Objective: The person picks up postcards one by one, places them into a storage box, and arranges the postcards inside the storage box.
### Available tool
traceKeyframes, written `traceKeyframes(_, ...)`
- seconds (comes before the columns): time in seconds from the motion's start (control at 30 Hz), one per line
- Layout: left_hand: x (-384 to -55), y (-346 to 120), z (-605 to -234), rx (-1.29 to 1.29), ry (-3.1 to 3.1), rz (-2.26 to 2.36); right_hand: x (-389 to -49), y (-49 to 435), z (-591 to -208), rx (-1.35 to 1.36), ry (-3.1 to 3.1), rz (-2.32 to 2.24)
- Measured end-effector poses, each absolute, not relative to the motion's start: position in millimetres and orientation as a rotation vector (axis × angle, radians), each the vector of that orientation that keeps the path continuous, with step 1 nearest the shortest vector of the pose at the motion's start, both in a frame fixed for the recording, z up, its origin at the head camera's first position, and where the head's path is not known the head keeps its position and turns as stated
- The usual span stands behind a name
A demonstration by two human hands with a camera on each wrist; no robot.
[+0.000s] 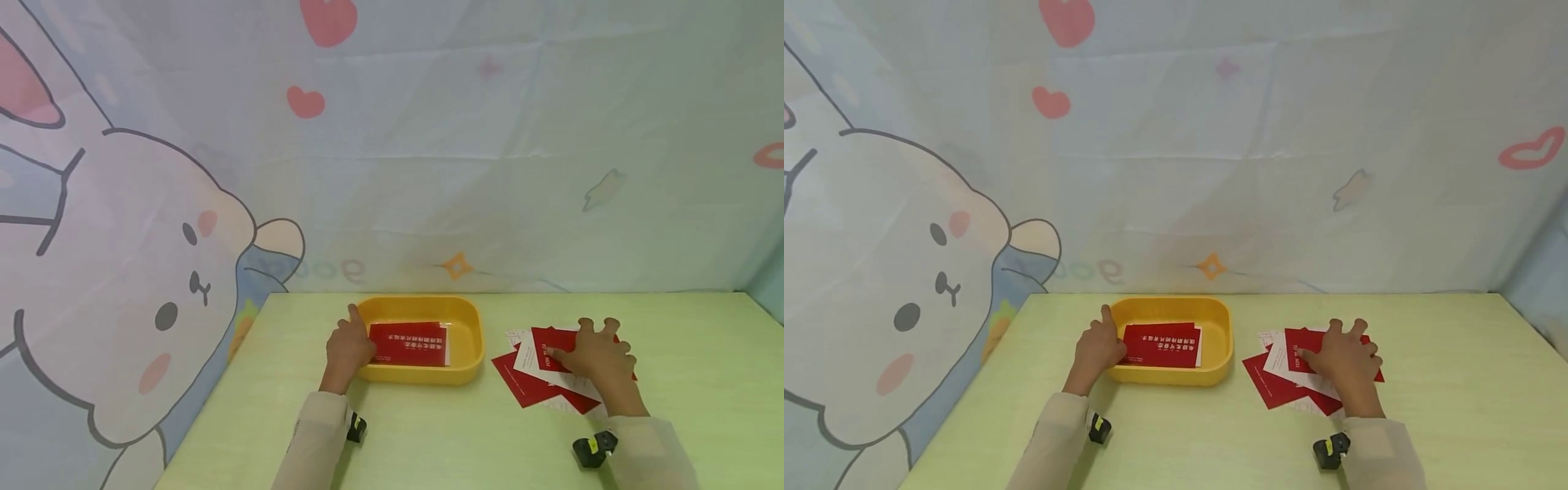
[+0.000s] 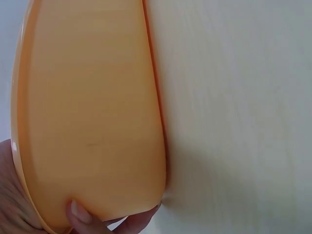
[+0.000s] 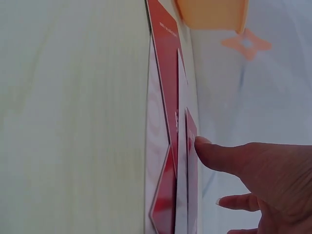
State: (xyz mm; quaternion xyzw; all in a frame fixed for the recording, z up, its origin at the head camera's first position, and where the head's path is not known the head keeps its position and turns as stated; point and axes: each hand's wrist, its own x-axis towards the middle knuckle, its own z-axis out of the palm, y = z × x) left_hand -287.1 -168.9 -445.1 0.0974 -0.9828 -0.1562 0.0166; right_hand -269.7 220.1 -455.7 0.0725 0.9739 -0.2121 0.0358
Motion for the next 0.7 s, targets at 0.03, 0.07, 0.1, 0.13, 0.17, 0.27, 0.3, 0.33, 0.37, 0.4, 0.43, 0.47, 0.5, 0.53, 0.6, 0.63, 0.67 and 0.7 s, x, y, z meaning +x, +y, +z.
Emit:
traceKeyframes(0.03, -286.8, -169.0, -444.6, 0.301, -3.056, -0.492, -270.0, 219.8, -457.0, 0.226, 2.994, -0.651)
traceKeyframes(0.07, -286.5, -169.0, -444.3, 0.3, -3.058, -0.498, -270.4, 219.5, -458.3, 0.228, 2.998, -0.65)
traceKeyframes(0.1, -286.2, -169.1, -444.0, 0.299, -3.061, -0.501, -270.9, 219.4, -459.1, 0.233, 3.002, -0.653)
traceKeyframes(0.13, -286.0, -169.3, -443.8, 0.298, -3.062, -0.505, -271.2, 219.0, -459.9, 0.236, 3.006, -0.661)
traceKeyframes(0.17, -285.4, -169.4, -443.2, 0.3, -3.066, -0.508, -271.5, 218.5, -460.9, 0.242, 3.011, -0.667)
traceKeyframes(0.27, -284.6, -169.5, -443.2, 0.302, -3.072, -0.507, -272.3, 218.2, -462.2, 0.256, 3.02, -0.68)
traceKeyframes(0.3, -284.5, -169.6, -443.2, 0.301, -3.072, -0.505, -272.2, 218.2, -462.1, 0.266, 3.015, -0.684)
traceKeyframes(0.33, -284.3, -169.6, -443.5, 0.299, -3.073, -0.506, -272.2, 218.3, -461.9, 0.276, 3.009, -0.685)
traceKeyframes(0.37, -284.1, -169.6, -443.6, 0.296, -3.072, -0.508, -272.1, 218.5, -461.7, 0.29, 2.999, -0.682)
traceKeyframes(0.4, -284.2, -169.9, -444.3, 0.289, -3.07, -0.504, -271.8, 218.9, -461.3, 0.302, 2.984, -0.678)
traceKeyframes(0.43, -284.4, -170.0, -444.6, 0.281, -3.069, -0.498, -271.6, 219.4, -460.6, 0.313, 2.969, -0.674)
traceKeyframes(0.47, -284.4, -170.2, -444.7, 0.273, -3.067, -0.493, -271.3, 220.0, -460.0, 0.326, 2.953, -0.674)
traceKeyframes(0.5, -284.5, -170.4, -444.8, 0.267, -3.064, -0.49, -271.1, 220.8, -459.7, 0.338, 2.939, -0.671)
traceKeyframes(0.53, -284.6, -170.7, -445.0, 0.261, -3.062, -0.486, -271.0, 221.7, -459.7, 0.346, 2.93, -0.665)
traceKeyframes(0.6, -285.1, -171.2, -445.2, 0.254, -3.064, -0.471, -270.8, 223.9, -460.1, 0.352, 2.922, -0.663)
traceKeyframes(0.63, -285.5, -171.4, -445.0, 0.257, -3.067, -0.468, -271.0, 225.1, -460.4, 0.352, 2.924, -0.663)
traceKeyframes(0.67, -285.6, -171.5, -444.9, 0.26, -3.068, -0.468, -271.2, 226.1, -461.1, 0.352, 2.926, -0.665)
traceKeyframes(0.7, -285.8, -171.7, -444.9, 0.264, -3.07, -0.466, -271.6, 227.4, -461.8, 0.348, 2.931, -0.67)
